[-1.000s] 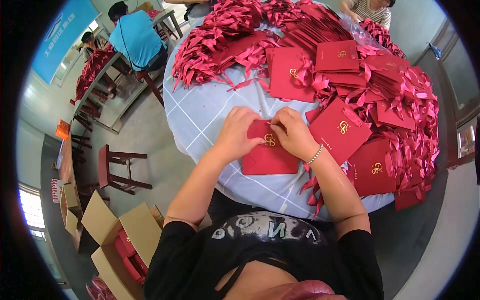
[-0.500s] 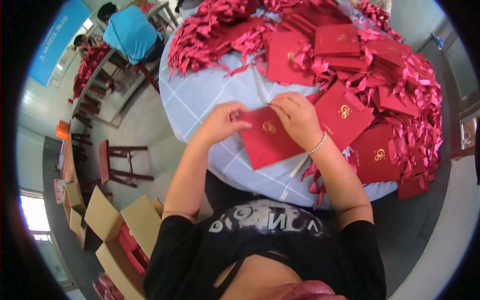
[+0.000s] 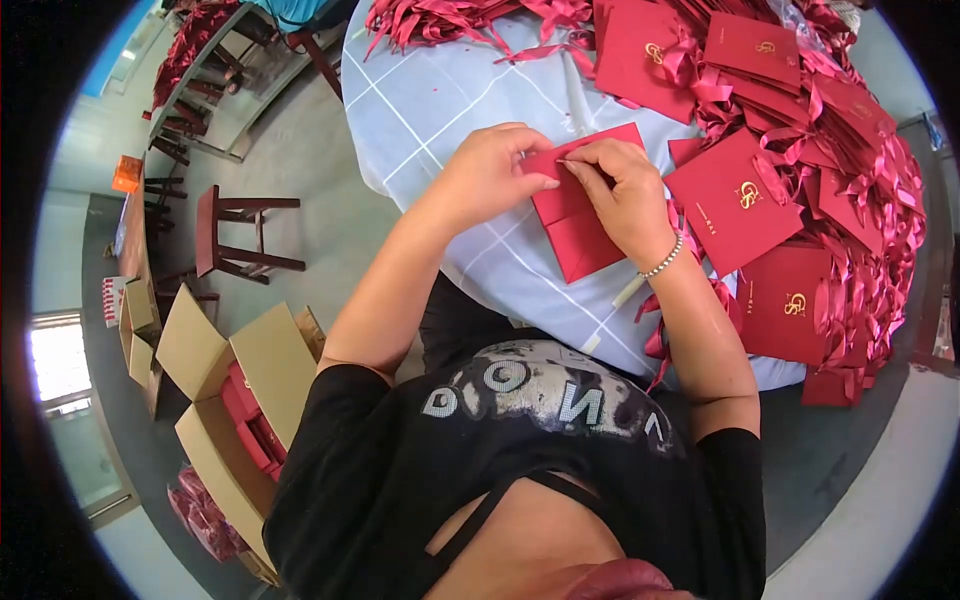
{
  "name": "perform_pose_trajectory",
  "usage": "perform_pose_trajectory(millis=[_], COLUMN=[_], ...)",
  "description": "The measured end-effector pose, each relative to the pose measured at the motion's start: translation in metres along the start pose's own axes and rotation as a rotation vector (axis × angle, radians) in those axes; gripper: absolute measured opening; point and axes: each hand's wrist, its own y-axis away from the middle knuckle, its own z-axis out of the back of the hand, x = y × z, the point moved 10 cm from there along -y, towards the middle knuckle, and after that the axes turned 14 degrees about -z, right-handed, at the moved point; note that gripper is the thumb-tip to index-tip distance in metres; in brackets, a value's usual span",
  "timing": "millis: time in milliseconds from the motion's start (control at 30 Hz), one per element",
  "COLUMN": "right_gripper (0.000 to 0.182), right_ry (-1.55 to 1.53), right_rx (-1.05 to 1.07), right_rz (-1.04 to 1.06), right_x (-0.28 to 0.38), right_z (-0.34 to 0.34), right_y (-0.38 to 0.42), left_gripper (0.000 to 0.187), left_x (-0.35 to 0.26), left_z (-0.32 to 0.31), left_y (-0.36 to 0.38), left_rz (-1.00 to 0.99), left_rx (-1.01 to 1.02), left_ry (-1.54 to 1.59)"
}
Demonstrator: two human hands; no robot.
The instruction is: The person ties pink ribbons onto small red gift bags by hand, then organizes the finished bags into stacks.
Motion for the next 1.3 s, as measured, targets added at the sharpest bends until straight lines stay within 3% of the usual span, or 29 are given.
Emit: perform_pose_trajectory(millis=[333,1300], right_gripper=[0.003,0.001], right_ry=[0.099,0.082], right_rx=[-0.04,-0.016], right_rz=[-0.01,-0.115], right_x=[0.0,-0.006], right_z=[-0.002,-0.003], right_y=[0.004,0.005], left_gripper=[0.032,0.029], left_x=[-0.012,-0.021], left_z=[0.0,0.002], left_y=[-0.004,0.002], left_rz=[-0.028,-0.029], left_rx=[-0.02,-0.082], left_ry=[-0.132,-0.117])
